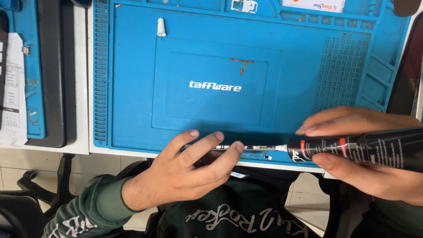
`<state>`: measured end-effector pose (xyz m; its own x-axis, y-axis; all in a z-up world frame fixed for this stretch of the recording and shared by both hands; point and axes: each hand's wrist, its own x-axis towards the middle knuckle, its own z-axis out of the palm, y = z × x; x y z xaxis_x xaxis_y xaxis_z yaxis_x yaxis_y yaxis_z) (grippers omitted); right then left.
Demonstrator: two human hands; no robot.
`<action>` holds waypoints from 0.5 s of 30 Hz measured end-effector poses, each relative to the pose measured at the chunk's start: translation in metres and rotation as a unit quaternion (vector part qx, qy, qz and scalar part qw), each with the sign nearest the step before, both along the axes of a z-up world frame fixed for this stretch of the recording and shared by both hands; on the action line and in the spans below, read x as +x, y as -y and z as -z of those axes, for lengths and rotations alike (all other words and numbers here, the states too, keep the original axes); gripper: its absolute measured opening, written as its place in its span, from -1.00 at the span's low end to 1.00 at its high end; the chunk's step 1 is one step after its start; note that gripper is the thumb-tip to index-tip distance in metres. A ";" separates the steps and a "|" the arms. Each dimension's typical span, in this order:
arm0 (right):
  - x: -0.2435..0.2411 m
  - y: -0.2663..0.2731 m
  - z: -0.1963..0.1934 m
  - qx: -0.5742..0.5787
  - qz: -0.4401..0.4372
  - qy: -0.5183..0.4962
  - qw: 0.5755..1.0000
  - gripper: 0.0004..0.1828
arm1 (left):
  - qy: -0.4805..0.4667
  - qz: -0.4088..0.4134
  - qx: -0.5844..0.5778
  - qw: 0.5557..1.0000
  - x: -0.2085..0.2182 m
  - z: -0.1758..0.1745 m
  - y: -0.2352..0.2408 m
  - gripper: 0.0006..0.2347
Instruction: The person disassembles a smartphone, applies adhesive to internal components, and reassembles the device using a screwdriver and tweezers. The person secures the back cover and camera module during reassembly.
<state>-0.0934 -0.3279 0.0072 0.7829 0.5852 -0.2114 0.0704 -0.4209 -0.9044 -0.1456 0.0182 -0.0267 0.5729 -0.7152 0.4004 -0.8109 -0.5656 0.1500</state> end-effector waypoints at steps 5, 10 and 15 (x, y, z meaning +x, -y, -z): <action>-0.003 0.005 0.002 0.003 0.001 0.011 1.000 -0.61 | -0.022 -0.003 -0.018 1.000 -0.001 0.001 0.001 -0.75; -0.005 0.007 0.004 0.019 0.007 0.007 1.000 -0.60 | -0.018 0.001 -0.015 1.000 -0.002 0.003 0.000 -0.78; -0.009 0.016 0.008 0.011 -0.007 -0.008 1.000 -0.57 | 0.008 -0.001 0.008 1.000 -0.003 0.005 0.000 -0.84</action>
